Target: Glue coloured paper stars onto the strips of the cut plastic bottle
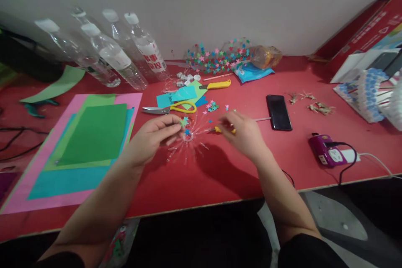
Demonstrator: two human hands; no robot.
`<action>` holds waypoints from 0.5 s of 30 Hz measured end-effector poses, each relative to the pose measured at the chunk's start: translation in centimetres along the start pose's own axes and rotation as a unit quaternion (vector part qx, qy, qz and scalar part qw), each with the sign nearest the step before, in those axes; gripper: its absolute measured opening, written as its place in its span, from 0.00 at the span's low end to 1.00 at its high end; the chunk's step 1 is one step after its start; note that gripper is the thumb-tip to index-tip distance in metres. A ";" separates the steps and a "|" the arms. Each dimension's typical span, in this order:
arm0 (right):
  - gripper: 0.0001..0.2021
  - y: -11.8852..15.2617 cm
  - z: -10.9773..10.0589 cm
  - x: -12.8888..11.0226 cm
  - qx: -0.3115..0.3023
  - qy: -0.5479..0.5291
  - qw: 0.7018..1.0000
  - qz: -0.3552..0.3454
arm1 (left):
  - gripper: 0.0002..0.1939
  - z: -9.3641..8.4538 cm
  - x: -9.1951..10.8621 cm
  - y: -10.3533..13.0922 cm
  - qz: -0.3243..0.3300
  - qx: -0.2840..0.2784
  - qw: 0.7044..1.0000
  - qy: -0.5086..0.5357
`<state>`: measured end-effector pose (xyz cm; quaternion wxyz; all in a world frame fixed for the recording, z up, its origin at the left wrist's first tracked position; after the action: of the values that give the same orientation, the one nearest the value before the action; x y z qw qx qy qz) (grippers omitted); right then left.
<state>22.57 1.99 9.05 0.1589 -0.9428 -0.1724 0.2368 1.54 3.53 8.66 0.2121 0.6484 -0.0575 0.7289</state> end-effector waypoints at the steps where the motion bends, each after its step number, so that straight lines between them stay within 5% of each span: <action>1: 0.04 -0.1 -0.1 -1.7 0.015 -0.047 0.996 -0.068 | 0.07 0.4 -0.1 0.2 -0.015 -0.017 1.000 0.012; 5: 0.05 -0.4 0.1 -5.5 0.060 -0.090 0.974 -0.197 | 0.08 1.3 -0.7 0.5 -0.045 -0.070 0.996 0.036; 15: 0.04 -0.9 0.7 -6.4 0.088 -0.027 0.958 -0.272 | 0.06 0.6 -0.8 0.6 -0.061 -0.058 0.996 0.033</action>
<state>16.71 0.39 11.25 0.2953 -0.8358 -0.4049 0.2243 1.95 2.58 8.13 0.2949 0.6133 -0.0531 0.7308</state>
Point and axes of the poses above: each hand's wrist, its own y-axis away from the middle knuckle, its own z-axis out of the palm, x = y × z, the point moved 5 cm from there along -y, towards the middle knuckle, and after that the axes turned 6 degrees about y, right-handed, at the moved point
